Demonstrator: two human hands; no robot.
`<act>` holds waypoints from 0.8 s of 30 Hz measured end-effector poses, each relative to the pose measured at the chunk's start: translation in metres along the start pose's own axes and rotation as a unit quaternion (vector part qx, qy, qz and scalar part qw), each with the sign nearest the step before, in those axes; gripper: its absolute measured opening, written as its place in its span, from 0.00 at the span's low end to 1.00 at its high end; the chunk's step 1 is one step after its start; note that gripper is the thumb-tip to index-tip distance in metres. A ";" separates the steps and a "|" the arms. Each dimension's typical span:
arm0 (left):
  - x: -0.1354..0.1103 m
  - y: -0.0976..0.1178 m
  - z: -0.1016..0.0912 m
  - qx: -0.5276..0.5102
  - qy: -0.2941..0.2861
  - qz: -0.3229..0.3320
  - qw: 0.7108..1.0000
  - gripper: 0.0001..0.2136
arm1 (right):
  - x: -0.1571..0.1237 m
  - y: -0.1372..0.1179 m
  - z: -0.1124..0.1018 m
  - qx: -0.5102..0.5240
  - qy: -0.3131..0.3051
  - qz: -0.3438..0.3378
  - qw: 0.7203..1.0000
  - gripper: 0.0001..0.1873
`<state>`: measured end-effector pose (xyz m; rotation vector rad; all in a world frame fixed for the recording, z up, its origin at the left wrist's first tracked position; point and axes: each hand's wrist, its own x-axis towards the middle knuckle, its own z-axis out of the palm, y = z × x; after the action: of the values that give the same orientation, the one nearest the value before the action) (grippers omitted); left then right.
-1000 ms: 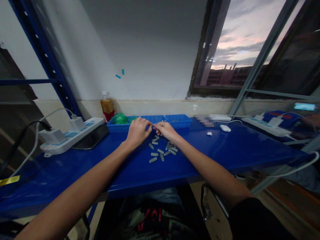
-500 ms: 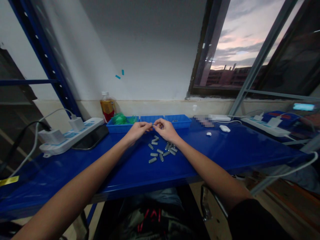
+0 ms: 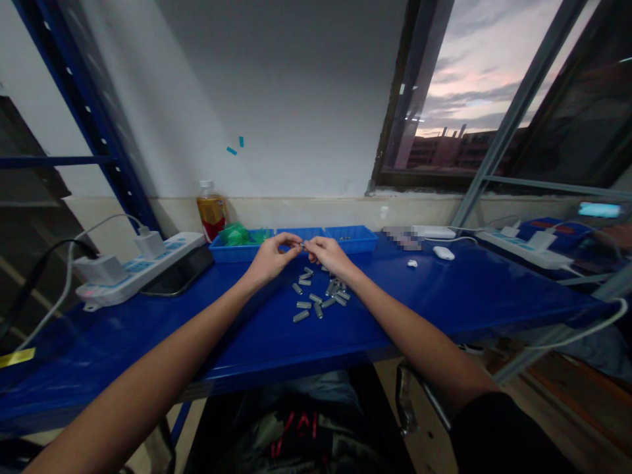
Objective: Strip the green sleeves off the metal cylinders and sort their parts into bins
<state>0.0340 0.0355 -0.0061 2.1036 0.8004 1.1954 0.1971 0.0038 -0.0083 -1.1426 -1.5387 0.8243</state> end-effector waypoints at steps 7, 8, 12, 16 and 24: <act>-0.001 0.003 0.002 0.006 0.001 -0.006 1.000 0.17 | 0.000 -0.002 0.000 -0.002 0.007 0.005 1.000 0.11; -0.001 0.004 0.003 0.002 0.005 -0.020 1.000 0.17 | 0.000 -0.001 -0.001 -0.008 0.010 -0.008 1.000 0.10; -0.001 0.006 0.005 -0.016 -0.009 -0.128 0.992 0.23 | -0.001 0.002 -0.003 -0.102 0.036 -0.089 0.990 0.10; -0.003 0.006 0.005 -0.034 -0.032 -0.176 0.983 0.24 | -0.006 0.000 -0.003 -0.227 0.031 -0.155 0.961 0.07; -0.003 0.008 0.004 -0.047 0.026 -0.067 0.996 0.19 | -0.004 0.000 -0.002 -0.144 0.027 -0.123 0.982 0.11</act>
<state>0.0382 0.0278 -0.0038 1.9188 0.8780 1.1965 0.1997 -0.0003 -0.0093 -1.1376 -1.7515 0.4104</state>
